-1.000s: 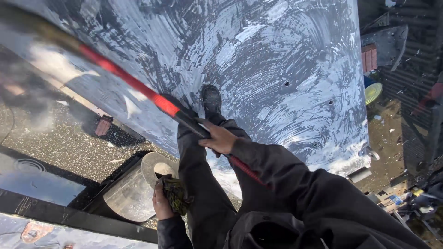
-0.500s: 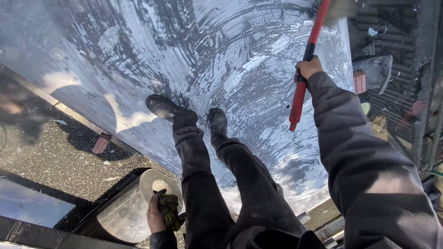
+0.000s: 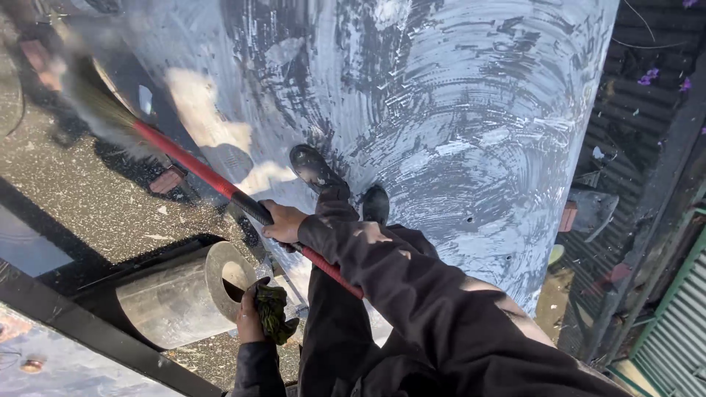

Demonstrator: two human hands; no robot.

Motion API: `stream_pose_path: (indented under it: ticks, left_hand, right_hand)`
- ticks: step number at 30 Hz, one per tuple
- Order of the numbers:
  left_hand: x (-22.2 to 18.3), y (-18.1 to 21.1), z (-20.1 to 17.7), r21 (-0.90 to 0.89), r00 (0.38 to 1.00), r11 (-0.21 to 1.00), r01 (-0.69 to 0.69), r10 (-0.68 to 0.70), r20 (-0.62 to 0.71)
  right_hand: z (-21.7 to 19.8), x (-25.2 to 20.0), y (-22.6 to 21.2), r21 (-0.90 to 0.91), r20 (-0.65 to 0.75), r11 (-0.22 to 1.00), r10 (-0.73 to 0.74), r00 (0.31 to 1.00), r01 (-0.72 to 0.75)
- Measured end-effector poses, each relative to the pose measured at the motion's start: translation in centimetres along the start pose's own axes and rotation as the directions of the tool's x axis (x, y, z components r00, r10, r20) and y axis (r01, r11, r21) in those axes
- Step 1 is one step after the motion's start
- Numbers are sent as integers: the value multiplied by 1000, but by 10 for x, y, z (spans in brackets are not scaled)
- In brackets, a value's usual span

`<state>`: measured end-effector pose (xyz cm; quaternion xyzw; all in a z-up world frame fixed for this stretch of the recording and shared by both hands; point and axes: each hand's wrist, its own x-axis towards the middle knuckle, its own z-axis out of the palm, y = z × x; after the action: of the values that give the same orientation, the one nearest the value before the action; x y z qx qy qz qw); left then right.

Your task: Cleaning and sanding a large metal surface using a broom, a rag, and an angle grinder on a production floor.

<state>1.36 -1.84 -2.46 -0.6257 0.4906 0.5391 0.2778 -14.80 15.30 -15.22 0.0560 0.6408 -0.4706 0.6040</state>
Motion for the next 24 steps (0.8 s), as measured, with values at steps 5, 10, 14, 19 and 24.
stream_pose_path:
  ticks: [5,10,14,19,24]
  left_hand:
    - [-2,-5,6,-41,997,997,-64,62,-49]
    - [-15,-34,35,-205,999,978,-20,13,-38]
    - [-36,-38,96,-205,995,978,-28,9,-96]
    - [-64,-44,143,-401,990,909,-117,76,-116]
    - [-87,-33,147,-511,992,857,-68,2,-128]
  right_hand:
    - [-71,-93,31,-28,-114,989,-147,983,145]
    - [-192,-249,39,7,-331,980,-187,925,201]
    - [-234,-235,35,349,-274,904,352,895,-248]
    - [-202,-129,26,-101,-8,989,105,994,-105]
    - [-198,-86,-64,-172,228,984,93,969,-54]
